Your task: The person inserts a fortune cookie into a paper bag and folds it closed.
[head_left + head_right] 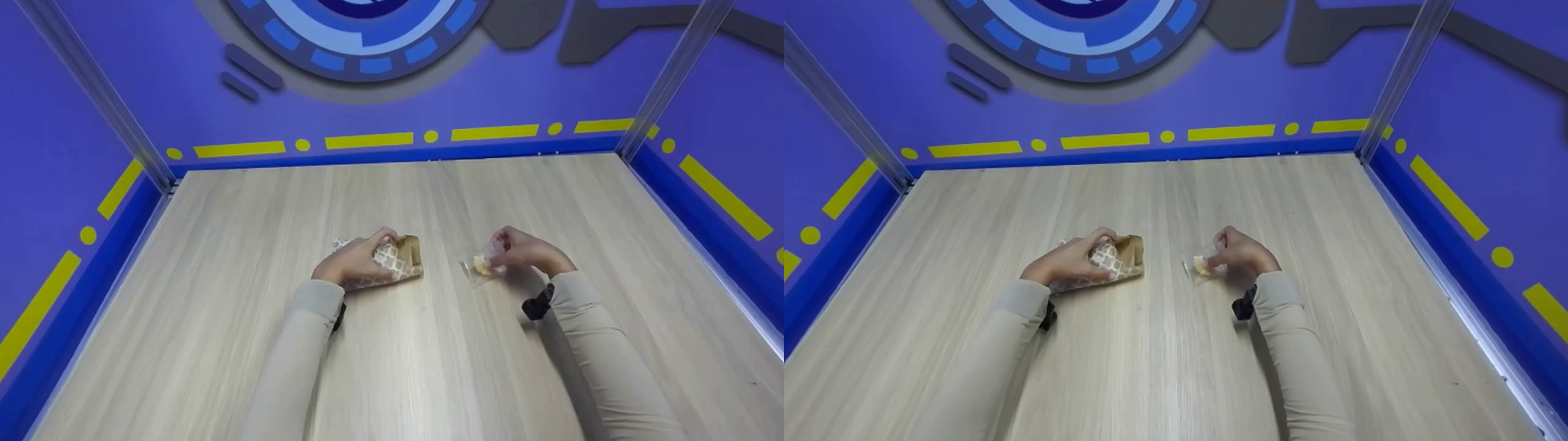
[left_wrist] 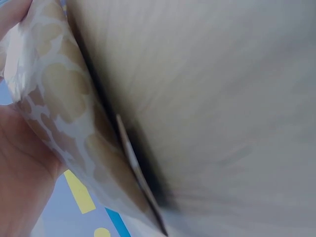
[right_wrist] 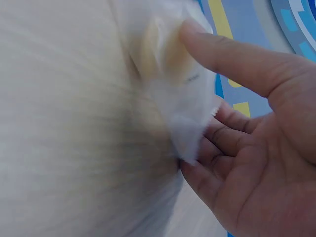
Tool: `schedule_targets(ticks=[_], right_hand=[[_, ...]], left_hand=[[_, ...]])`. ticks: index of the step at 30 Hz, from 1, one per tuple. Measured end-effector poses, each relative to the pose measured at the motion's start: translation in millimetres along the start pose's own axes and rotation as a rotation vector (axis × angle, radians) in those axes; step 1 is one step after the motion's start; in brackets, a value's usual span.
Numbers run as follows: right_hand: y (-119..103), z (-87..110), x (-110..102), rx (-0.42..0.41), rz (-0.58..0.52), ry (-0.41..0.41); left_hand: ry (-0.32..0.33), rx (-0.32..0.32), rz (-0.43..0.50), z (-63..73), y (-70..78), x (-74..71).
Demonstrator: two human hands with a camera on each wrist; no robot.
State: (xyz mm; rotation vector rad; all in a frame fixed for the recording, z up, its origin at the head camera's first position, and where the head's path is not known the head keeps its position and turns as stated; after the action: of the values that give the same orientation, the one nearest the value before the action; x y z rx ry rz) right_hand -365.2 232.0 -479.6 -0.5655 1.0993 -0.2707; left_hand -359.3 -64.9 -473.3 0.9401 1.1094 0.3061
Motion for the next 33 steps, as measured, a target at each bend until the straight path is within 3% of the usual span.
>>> schedule_targets(ticks=[10, 19, 33], right_hand=[[2.4, -3.2, -8.6, 0.055, -0.049, 0.096], [5.2, -6.9, -9.4, 0.075, -0.174, 0.141], [0.5, -9.0, -10.7, 0.095, -0.340, 0.154]], left_hand=[[0.003, -0.005, 0.018, -0.1, 0.4, 0.2], [0.004, -0.003, 0.010, 0.4, -1.1, -0.4], [0.003, -0.001, 0.005, 1.1, 0.2, -1.0]])
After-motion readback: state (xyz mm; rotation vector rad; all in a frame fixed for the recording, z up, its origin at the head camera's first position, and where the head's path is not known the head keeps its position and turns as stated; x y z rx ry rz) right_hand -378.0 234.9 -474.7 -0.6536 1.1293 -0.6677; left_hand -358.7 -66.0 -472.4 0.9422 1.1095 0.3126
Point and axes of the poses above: each hand's wrist, its own z-axis away from the middle knuckle, its own x-axis out of the palm, y = z × x, the point moved 8 cm from there along -z, towards the middle knuckle, and after that the axes turned 15 degrees about z, right-handed, at the moved point
